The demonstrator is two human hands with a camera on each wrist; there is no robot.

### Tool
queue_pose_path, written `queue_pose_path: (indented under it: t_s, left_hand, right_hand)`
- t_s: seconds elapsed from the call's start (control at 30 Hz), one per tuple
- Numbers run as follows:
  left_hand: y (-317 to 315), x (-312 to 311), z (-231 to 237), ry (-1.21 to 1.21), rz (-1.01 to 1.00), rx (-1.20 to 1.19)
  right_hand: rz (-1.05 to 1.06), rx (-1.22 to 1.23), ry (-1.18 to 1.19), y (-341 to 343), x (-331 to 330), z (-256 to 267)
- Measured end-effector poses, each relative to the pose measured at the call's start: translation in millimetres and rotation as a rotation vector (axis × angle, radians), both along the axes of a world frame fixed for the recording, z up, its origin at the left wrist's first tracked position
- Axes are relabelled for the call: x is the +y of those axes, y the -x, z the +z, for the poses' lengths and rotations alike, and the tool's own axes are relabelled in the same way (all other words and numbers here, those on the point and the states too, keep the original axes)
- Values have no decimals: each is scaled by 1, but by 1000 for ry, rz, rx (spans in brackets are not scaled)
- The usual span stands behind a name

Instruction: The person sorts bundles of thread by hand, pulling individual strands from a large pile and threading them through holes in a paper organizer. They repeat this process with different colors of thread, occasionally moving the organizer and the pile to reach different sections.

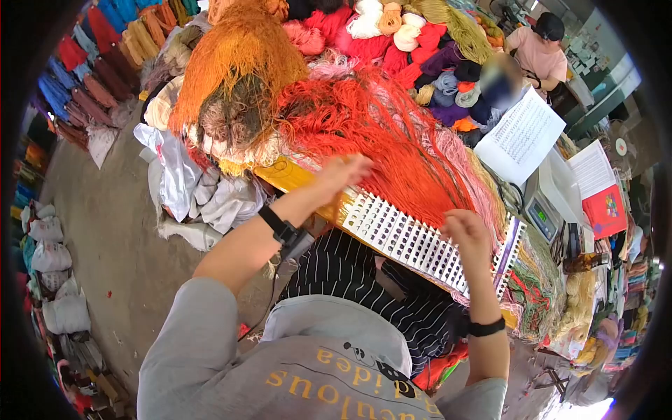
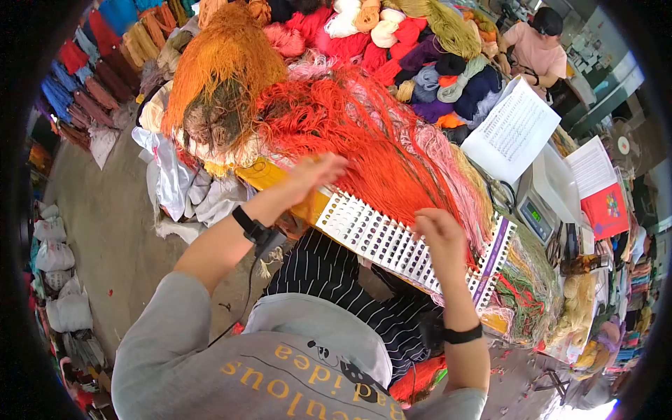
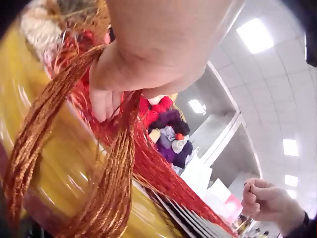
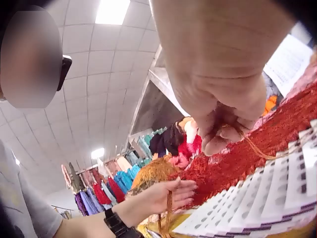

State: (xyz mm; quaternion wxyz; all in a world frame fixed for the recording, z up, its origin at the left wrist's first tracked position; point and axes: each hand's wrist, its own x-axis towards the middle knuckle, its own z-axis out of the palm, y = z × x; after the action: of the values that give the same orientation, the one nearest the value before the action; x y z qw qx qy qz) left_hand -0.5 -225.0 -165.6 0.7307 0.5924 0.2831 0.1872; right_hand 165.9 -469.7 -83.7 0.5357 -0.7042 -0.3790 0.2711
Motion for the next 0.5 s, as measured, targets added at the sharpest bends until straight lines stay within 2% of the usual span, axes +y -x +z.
queue_pose_path:
  t_s: [0.07, 0.1, 0.17, 0.2, 0.27, 0.3, 0.37, 0.5]
  left_hand:
    - [13, 41, -16, -595, 221, 134]
    - [20, 39, 0, -600, 213, 137]
    - [38, 28, 29, -165, 298, 105]
    - [42, 20, 31, -185, 223, 13]
    - [44, -6, 29, 68, 9, -11]
    - [44, -18, 30, 69, 10, -9]
    - [41, -37, 33, 361, -152, 204]
    - [29, -42, 18, 345, -161, 239]
  right_hand:
    - [96, 20, 46, 12, 15, -12]
    - [89, 26, 41, 15, 20, -21]
    - [167, 130, 56, 20, 32, -38]
    - [175, 144, 83, 25, 38, -40]
    - [195, 153, 120, 28, 51, -50]
    - [208, 150, 157, 29, 58, -55]
    - [189, 194, 159, 28, 69, -64]
    - [171, 276, 210, 24, 81, -77]
